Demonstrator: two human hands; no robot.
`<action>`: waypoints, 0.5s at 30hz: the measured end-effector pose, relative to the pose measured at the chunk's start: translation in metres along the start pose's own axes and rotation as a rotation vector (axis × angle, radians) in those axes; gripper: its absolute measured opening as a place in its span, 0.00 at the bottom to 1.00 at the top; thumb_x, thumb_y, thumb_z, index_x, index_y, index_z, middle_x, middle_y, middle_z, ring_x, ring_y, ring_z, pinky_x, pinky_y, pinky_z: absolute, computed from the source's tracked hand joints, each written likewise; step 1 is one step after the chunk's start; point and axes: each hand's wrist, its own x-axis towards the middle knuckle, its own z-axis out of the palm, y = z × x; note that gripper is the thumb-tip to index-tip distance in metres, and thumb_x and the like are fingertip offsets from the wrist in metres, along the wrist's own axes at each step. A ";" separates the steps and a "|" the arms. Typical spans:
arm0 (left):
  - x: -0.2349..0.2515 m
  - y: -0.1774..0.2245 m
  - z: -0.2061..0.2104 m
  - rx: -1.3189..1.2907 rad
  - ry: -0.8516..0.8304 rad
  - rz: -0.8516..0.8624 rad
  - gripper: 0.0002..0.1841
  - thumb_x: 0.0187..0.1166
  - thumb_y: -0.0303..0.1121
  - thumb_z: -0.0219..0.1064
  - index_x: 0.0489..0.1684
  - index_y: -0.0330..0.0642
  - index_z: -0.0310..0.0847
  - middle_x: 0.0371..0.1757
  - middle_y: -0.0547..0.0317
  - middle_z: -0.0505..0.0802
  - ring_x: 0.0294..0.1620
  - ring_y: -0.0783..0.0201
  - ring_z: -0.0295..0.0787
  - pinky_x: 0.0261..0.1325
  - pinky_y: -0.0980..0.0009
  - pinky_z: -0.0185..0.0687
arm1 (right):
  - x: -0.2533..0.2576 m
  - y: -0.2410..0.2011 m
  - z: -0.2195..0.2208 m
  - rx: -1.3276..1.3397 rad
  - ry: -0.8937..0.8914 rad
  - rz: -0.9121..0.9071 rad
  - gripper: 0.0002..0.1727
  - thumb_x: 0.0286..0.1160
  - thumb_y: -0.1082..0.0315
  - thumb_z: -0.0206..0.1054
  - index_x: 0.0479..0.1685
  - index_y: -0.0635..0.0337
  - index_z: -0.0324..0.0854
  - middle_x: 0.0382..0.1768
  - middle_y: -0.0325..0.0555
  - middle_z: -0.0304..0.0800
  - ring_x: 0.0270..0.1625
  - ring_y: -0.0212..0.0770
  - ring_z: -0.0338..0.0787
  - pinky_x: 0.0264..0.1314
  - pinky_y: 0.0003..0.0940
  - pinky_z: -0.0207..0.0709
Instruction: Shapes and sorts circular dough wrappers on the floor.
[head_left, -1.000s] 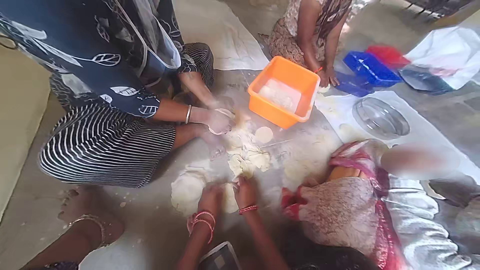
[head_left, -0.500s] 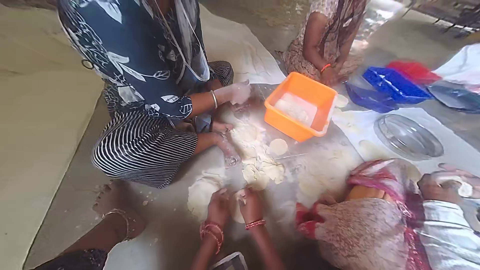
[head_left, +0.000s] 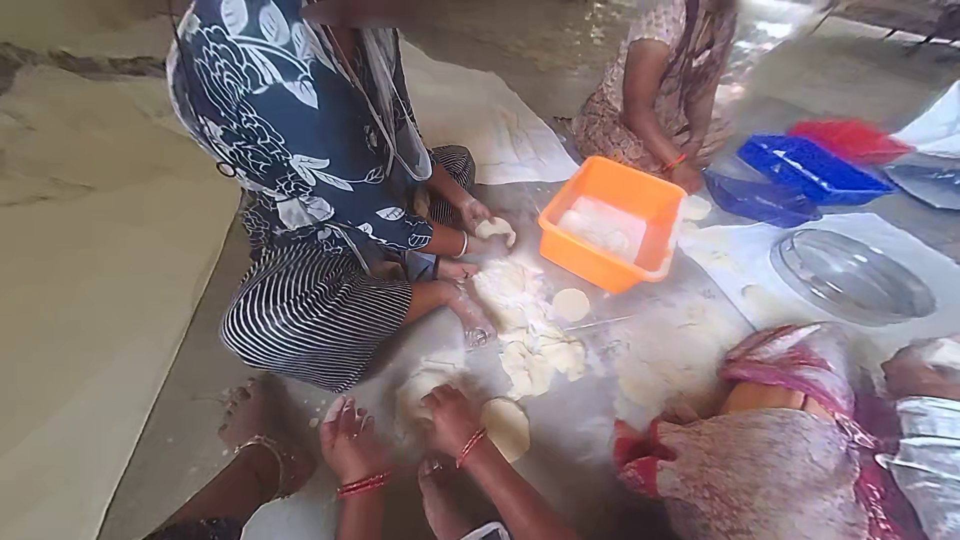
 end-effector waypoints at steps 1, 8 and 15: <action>-0.001 -0.001 0.000 0.005 -0.013 -0.015 0.18 0.90 0.32 0.53 0.75 0.35 0.67 0.58 0.56 0.82 0.45 0.71 0.79 0.46 0.70 0.75 | 0.000 0.001 -0.005 0.045 -0.011 0.023 0.22 0.80 0.61 0.67 0.68 0.65 0.83 0.68 0.60 0.86 0.76 0.57 0.81 0.80 0.51 0.72; -0.011 -0.009 0.005 0.040 -0.109 -0.118 0.20 0.90 0.31 0.51 0.77 0.32 0.66 0.66 0.47 0.80 0.52 0.63 0.79 0.54 0.65 0.76 | 0.002 0.008 -0.024 0.225 -0.022 0.117 0.20 0.83 0.69 0.60 0.70 0.64 0.83 0.66 0.61 0.88 0.71 0.56 0.86 0.79 0.53 0.73; -0.012 -0.014 0.003 0.040 -0.100 -0.150 0.21 0.90 0.30 0.50 0.78 0.31 0.64 0.73 0.40 0.77 0.59 0.57 0.78 0.61 0.60 0.75 | -0.007 -0.006 0.005 -0.007 0.052 -0.009 0.23 0.74 0.72 0.68 0.70 0.63 0.83 0.69 0.61 0.84 0.77 0.59 0.79 0.77 0.54 0.74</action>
